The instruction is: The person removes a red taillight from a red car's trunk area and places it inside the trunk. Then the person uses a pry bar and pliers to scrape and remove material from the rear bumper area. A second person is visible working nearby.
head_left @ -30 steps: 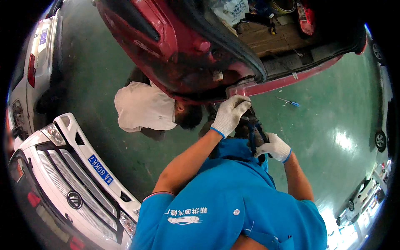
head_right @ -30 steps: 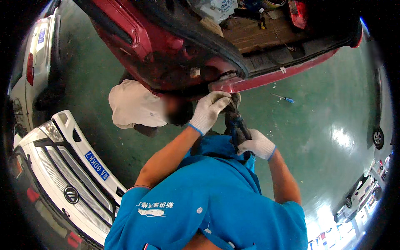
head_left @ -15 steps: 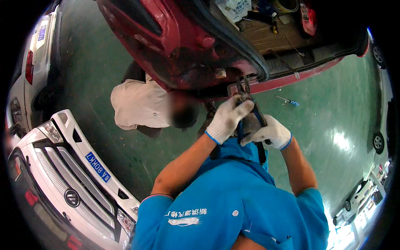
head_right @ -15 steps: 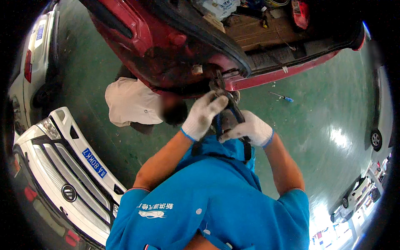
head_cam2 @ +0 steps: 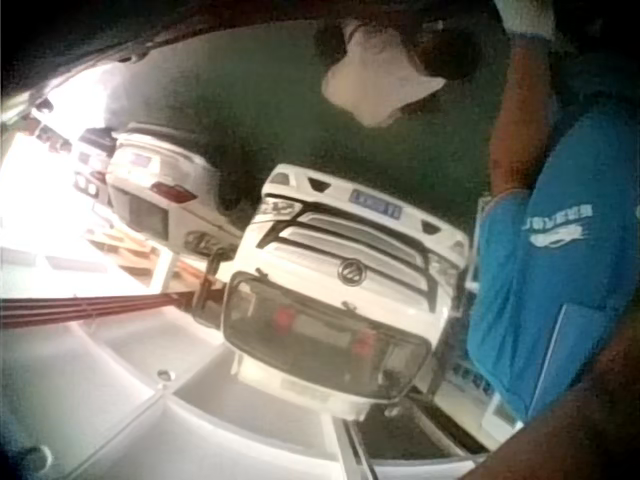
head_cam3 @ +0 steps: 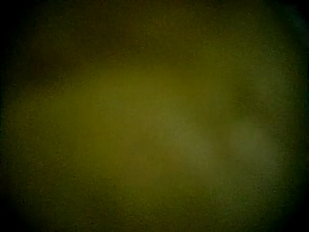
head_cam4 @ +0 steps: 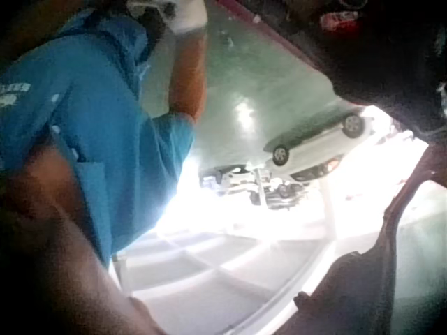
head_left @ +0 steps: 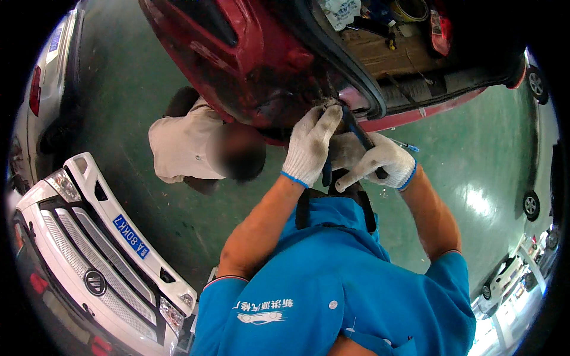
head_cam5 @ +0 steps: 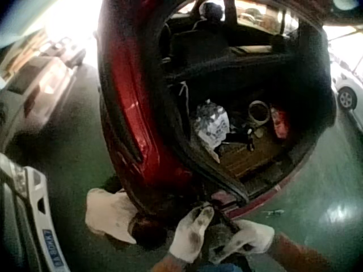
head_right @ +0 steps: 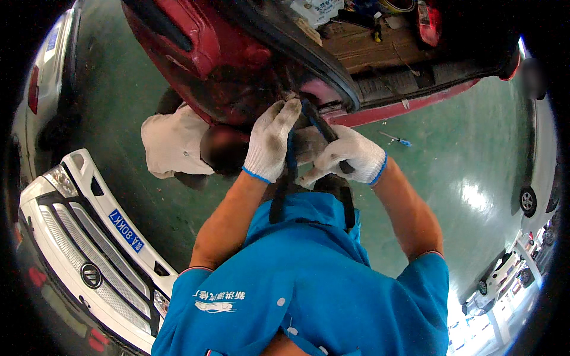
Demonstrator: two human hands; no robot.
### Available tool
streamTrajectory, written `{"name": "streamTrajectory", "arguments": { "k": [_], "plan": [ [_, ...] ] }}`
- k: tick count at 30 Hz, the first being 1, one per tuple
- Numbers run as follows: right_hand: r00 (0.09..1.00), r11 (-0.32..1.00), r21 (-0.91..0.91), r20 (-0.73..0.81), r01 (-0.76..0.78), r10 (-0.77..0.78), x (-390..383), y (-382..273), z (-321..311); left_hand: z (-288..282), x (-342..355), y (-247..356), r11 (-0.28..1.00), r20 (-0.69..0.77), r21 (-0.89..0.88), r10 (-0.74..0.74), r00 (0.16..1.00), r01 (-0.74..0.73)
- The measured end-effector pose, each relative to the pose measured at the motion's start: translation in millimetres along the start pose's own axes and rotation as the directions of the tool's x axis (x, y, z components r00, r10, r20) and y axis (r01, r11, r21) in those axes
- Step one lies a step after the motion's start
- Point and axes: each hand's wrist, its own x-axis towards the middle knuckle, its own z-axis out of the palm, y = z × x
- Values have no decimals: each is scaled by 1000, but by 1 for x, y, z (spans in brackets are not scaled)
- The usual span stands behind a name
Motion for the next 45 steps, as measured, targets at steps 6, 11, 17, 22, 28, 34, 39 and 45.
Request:
{"name": "streamTrajectory", "arguments": {
  "k": [6,11,17,22,28,34,39,45],
  "plan": [
    [904,721,-552,174,418,-391,-3,1,-10,2,6,-3,958,94,-256,-110,989,131],
    [842,207,-838,424,504,-333,-22,-59,12,6,10,-7,874,152,-443,-145,978,198],
    [957,609,-780,-266,-140,-120,-29,-87,29,20,16,-20,818,159,-553,-82,984,157],
    [913,719,-646,-406,-257,-38,-28,-107,53,34,14,-10,686,161,-706,-87,983,176],
    [918,817,-565,-376,-117,-128,-28,-101,54,50,12,7,654,116,-739,-115,987,163],
    [893,292,-891,220,347,-392,-31,-79,12,47,24,22,845,21,-521,-127,992,119],
    [885,218,-916,228,335,-406,-36,-50,1,42,36,16,813,2,-536,-271,963,229],
    [940,949,-168,-260,-268,220,-33,-27,19,36,40,9,865,18,-441,-257,966,238]
  ]
}}
